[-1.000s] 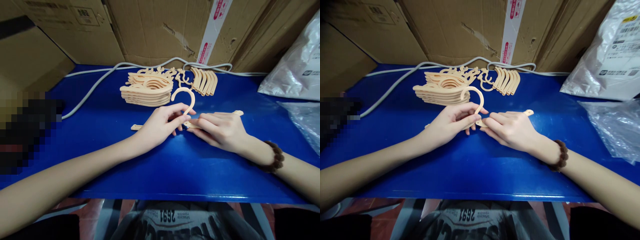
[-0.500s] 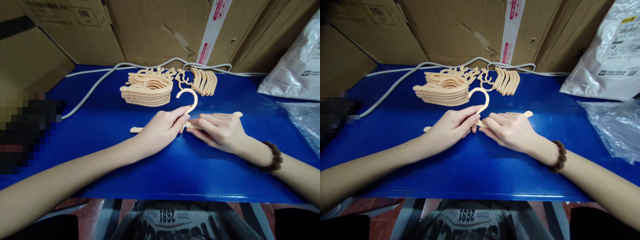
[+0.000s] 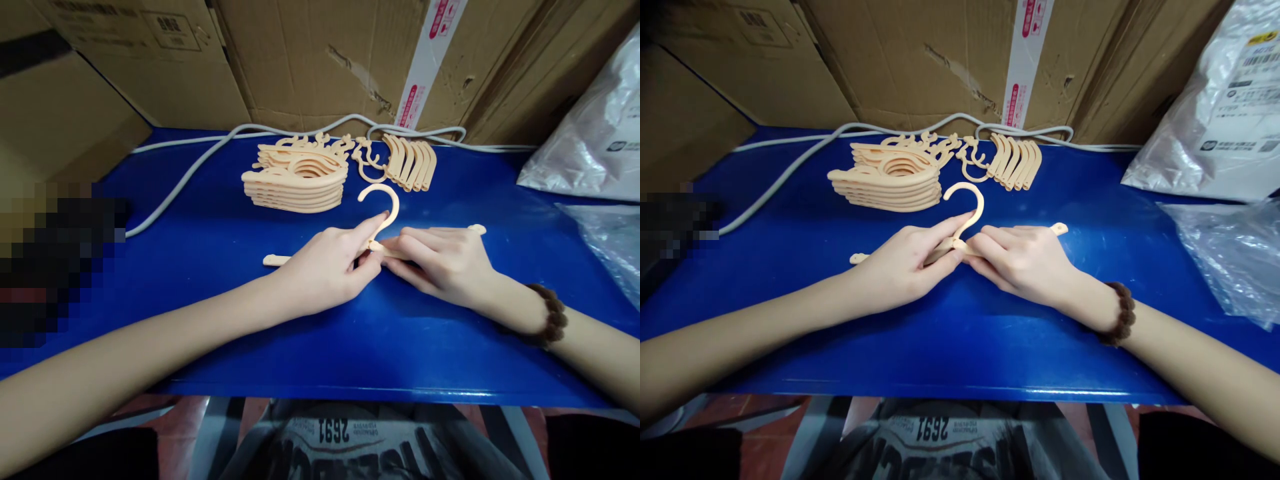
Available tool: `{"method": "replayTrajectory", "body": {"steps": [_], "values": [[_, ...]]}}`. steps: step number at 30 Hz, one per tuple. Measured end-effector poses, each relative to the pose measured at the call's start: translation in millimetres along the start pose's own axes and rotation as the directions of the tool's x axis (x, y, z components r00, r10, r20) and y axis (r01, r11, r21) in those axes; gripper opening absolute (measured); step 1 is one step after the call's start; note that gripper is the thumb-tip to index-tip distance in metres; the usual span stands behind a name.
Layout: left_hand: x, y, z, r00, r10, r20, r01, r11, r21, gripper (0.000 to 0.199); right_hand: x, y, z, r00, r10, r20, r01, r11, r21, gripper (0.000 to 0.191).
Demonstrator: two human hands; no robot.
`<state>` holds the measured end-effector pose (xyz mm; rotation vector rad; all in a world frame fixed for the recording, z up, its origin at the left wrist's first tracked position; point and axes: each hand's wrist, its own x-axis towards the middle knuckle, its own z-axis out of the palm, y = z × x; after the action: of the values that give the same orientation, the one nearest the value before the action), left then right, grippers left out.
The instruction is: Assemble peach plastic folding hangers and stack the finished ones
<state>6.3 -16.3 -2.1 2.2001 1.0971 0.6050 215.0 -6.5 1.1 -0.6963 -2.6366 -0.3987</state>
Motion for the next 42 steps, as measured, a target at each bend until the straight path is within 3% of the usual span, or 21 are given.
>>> {"method": "replayTrajectory", "body": {"steps": [4,6,10,13,16,22,27,31,36,42], "values": [[0,2,-3.9,1.000,0.004,0.023,-0.006,0.996,0.084,0.052,1,0,0,1.000,-0.012,-0.014,0.012,1.000,-0.014,0.017],[0,4,-7.9,0.999,0.004,0.041,-0.014,0.969,0.246,0.050,1,1,-1,1.000,-0.003,-0.014,0.002,1.000,-0.014,0.018],[0,4,-14.9,0.997,-0.013,0.082,-0.042,0.778,0.627,0.039,-1,10,1,0.980,0.196,0.019,-0.196,0.980,0.033,0.021],[-1,0,-16.8,0.994,0.088,0.069,-0.110,0.679,0.726,0.037,-3,16,3,0.931,0.359,0.062,-0.362,0.931,0.051,0.025],[0,-7,-18.8,0.964,0.259,0.064,-0.212,0.597,0.774,0.036,-3,19,5,0.912,0.400,0.085,-0.405,0.913,0.051,0.027],[7,-18,-26.5,0.874,0.464,0.141,-0.399,0.524,0.752,0.032,-4,19,2,0.939,0.321,0.120,-0.336,0.932,0.137,0.020],[3,-11,-23.9,0.817,0.547,0.182,-0.495,0.504,0.708,0.025,-3,17,-3,0.998,0.051,0.037,-0.057,0.974,0.220,0.029],[-3,0,-16.5,0.779,0.601,0.178,-0.545,0.509,0.666,0.022,-5,14,-4,0.991,-0.109,-0.072,0.118,0.983,0.141,0.037],[-3,-3,-11.3,0.754,0.638,0.155,-0.563,0.507,0.652,0.029,-5,11,-3,0.992,-0.103,-0.074,0.103,0.995,-0.003,0.036],[-3,-7,-11.2,0.791,0.584,0.180,-0.527,0.502,0.686,0.032,0,13,-7,0.998,0.044,-0.041,-0.047,0.995,-0.084,0.025]]}}
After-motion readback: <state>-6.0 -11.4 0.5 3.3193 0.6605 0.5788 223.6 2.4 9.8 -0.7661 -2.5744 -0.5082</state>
